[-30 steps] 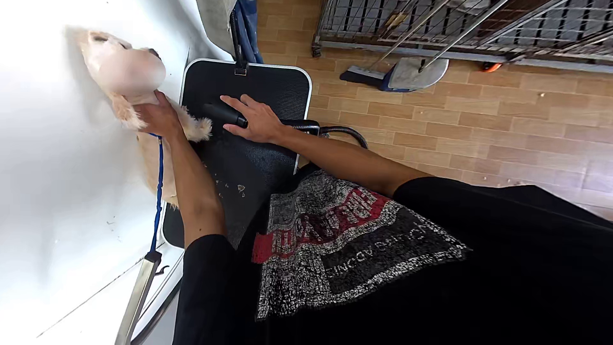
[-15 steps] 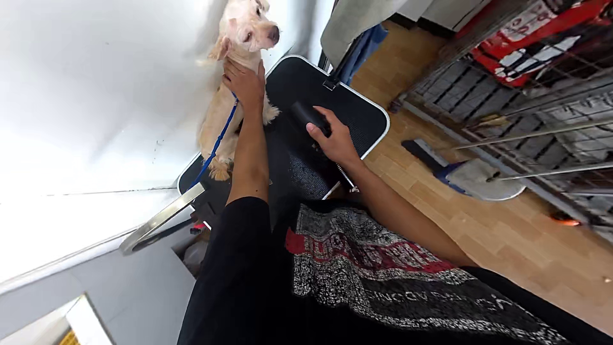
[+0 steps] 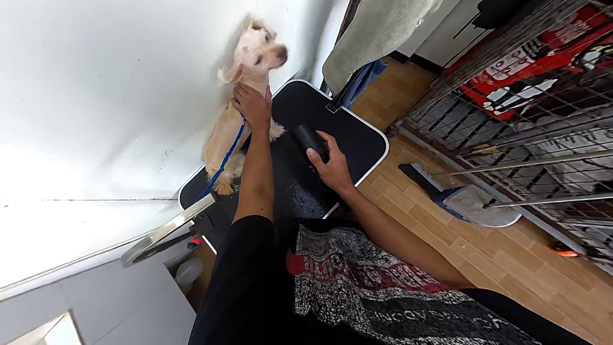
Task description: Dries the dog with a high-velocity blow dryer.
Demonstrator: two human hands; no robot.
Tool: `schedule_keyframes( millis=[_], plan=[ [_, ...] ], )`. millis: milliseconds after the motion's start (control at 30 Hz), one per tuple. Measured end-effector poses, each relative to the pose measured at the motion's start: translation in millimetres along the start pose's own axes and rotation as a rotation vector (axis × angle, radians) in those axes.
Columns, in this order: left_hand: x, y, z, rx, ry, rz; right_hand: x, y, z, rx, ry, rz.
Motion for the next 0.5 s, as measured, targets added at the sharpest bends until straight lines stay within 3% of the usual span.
schedule_keyframes(
  millis=[267,500],
  plan=[
    [21.1,6.8,-11.8,-0.079,0.011,-0.033,-0.5,-0.4,-3.0,0.087,0.026,-0.013],
    [28.7,8.2,-7.6,-0.048,0.045,-0.02,0.4,-3.6,-7.1,0.147,0.042,-0.029]
  ],
)
Point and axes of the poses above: each hand's wrist, its own z-axis towards the middle knuckle, its own y-axis out of the back of the hand, x = y × z, the point moved 3 cm from there along z, towards the middle knuckle, and after that the axes turned 7 degrees about -x, right-handed, at the moved point
